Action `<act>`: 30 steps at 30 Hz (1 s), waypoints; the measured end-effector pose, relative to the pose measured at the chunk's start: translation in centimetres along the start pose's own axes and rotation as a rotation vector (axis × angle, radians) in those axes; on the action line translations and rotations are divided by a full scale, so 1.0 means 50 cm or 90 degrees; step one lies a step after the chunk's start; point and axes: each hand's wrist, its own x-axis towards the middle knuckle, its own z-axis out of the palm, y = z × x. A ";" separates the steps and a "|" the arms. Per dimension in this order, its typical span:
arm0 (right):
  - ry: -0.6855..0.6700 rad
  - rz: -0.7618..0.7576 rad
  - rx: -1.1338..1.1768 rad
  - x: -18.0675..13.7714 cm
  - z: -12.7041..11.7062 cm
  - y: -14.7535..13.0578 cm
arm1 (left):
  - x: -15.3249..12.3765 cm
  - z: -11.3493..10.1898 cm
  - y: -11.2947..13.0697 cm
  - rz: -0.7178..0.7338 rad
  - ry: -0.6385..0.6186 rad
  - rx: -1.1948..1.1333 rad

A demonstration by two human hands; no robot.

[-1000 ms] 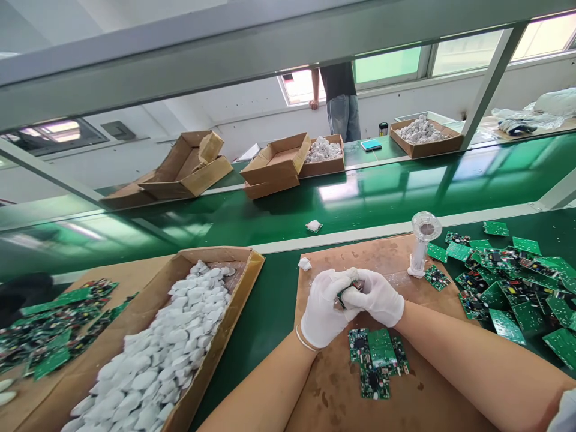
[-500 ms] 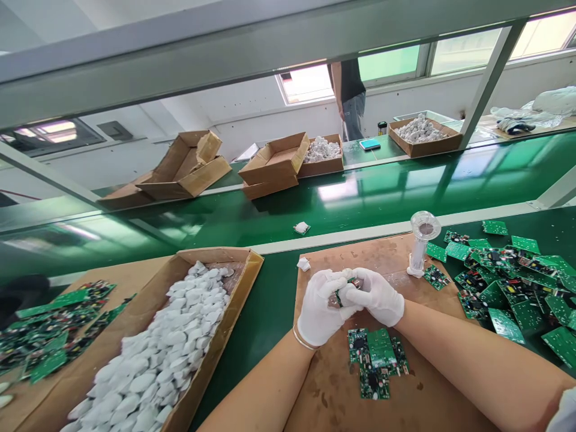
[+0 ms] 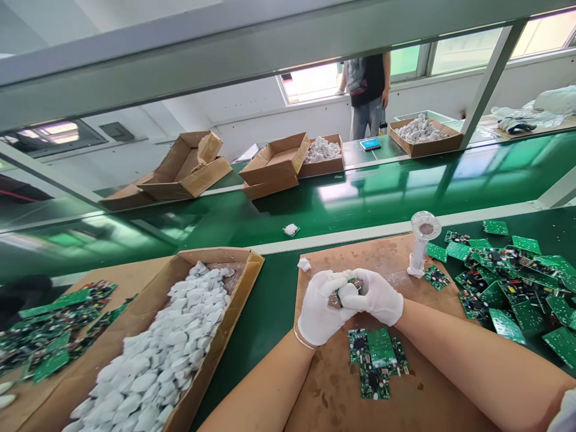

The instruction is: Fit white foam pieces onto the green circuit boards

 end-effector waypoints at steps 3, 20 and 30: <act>-0.009 0.017 0.051 0.002 0.000 0.002 | 0.002 -0.002 0.003 0.006 -0.013 -0.001; -0.067 0.062 0.213 -0.003 0.001 -0.025 | -0.007 -0.006 -0.003 -0.099 -0.014 -0.161; 0.003 0.012 0.135 0.002 -0.008 0.002 | -0.003 -0.007 -0.002 -0.024 -0.042 -0.077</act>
